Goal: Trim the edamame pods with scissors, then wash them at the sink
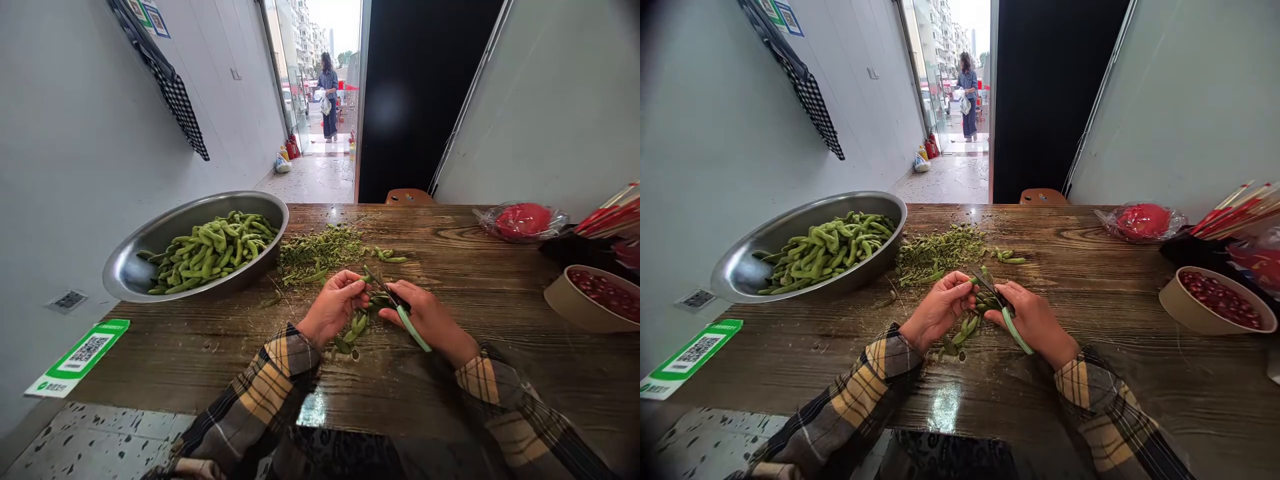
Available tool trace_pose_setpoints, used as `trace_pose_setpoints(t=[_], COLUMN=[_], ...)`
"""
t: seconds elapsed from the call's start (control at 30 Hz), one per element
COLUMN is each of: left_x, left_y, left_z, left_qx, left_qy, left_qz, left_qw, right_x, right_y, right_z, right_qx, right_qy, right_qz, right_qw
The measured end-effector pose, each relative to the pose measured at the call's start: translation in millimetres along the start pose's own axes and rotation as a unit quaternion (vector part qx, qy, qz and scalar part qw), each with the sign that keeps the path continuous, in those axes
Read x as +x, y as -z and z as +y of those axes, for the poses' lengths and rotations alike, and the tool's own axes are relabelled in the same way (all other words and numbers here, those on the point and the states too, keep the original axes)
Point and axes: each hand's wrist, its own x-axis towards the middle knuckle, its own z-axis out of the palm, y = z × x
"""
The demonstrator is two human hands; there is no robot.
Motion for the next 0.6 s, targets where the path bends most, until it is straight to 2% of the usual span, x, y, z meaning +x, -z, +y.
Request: trace_pose_setpoints(t=[0.17, 0.3, 0.37, 0.43, 0.5, 0.53, 0.6], left_x=[1.4, 3.6, 6.5, 11.3, 17.5, 20.6, 25.7], left_y=[3.4, 7.5, 10.1, 12.7, 14.6, 15.0, 14.2], left_z=[5.1, 12.5, 13.8, 12.4, 9.0, 7.0, 2.6], left_qx=[-0.029, -0.07, -0.036, 0.07, 0.235, 0.325, 0.488], left_qy=[-0.008, -0.005, -0.01, -0.037, -0.094, -0.129, -0.187], left_qz=[-0.004, 0.013, 0.024, 0.046, 0.065, 0.069, 0.065], left_qw=[1.0, 0.997, 0.999, 0.996, 0.965, 0.934, 0.85], right_x=[1.0, 3.5, 4.7, 5.5, 5.8, 5.8, 5.5], right_y=[1.6, 7.6, 10.3, 11.7, 11.9, 11.6, 10.6], right_z=[-2.7, 1.9, 5.8, 8.8, 10.1, 10.2, 9.8], right_qx=[0.022, 0.033, 0.034, 0.033, 0.028, 0.026, 0.025], right_qy=[0.022, -0.004, -0.017, -0.027, -0.033, -0.033, -0.03], right_qz=[0.022, 0.061, 0.081, 0.089, 0.089, 0.087, 0.082], right_qw=[0.999, 0.998, 0.996, 0.995, 0.995, 0.995, 0.996])
